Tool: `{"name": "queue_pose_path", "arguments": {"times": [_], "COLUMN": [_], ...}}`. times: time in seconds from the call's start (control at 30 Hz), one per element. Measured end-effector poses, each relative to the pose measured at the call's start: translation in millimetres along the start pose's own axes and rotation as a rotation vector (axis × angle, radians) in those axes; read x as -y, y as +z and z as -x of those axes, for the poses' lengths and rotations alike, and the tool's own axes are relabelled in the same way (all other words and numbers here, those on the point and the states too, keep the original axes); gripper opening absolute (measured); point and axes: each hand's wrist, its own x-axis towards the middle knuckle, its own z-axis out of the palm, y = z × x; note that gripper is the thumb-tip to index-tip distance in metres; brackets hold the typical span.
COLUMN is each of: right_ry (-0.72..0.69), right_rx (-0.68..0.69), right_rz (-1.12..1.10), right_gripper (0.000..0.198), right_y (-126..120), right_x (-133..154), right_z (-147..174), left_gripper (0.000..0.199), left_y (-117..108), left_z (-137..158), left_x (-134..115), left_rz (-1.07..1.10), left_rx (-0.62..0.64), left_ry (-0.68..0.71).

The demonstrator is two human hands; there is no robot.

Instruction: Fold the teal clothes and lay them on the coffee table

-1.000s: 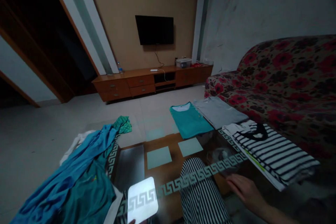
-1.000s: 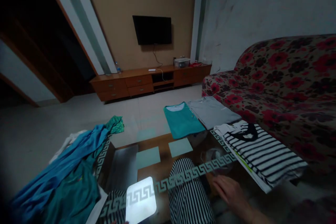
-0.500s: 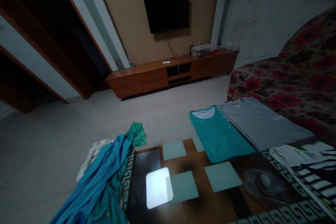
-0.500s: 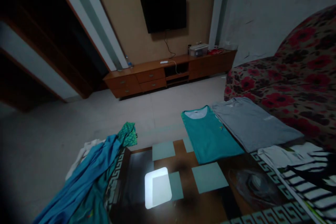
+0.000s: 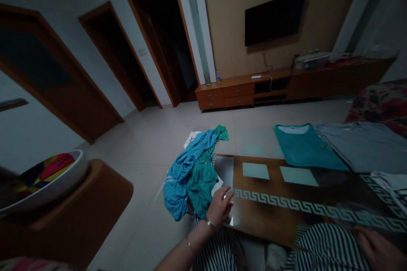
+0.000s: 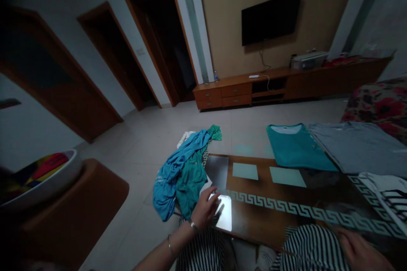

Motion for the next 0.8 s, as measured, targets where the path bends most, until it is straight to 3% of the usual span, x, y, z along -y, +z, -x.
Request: {"name": "queue_pose_path", "arguments": {"times": [0.1, 0.27, 0.33, 0.43, 0.57, 0.67, 0.77, 0.8], "right_ry": [0.084, 0.222, 0.216, 0.214, 0.216, 0.185, 0.162, 0.158], "right_rx": [0.084, 0.157, 0.183, 0.195, 0.192, 0.199, 0.19, 0.185], "right_rz": [-0.039, -0.151, -0.208, -0.259, -0.298, -0.298, -0.283, -0.278], "right_gripper": [0.033, 0.043, 0.043, 0.041, 0.039, 0.037, 0.036, 0.035], "right_y": [1.2, -4.9, -10.7, -16.2, -18.3, -22.0, -28.3, -30.6], "right_x": [-9.6, 0.7, 9.0, 18.4, 29.7, 42.0, 53.6, 56.7], "right_z": [9.8, 31.9, 45.5, 66.4, 85.3, 88.1, 81.2, 77.5], "left_gripper": [0.049, 0.049, 0.041, 0.032, 0.029, 0.015, 0.003, 0.009], "left_y": [-31.1, -107.2, -122.9, -114.3, -69.6, -50.4, -56.4, -62.8], "left_z": [-5.9, -11.8, -13.0, -14.3, -11.1, -6.5, -7.9, -10.4], "left_x": [7.2, 46.2, 58.7, 62.3, 50.1, 46.5, 53.2, 56.3], "left_rz": [-0.138, -0.403, -0.399, -0.327, -0.247, -0.204, -0.124, -0.087], "left_rx": [-0.122, -0.199, -0.161, -0.017, 0.145, 0.176, 0.136, 0.108], "left_ry": [-0.124, -0.656, -0.681, -0.606, -0.628, -0.669, -0.668, -0.669]}}
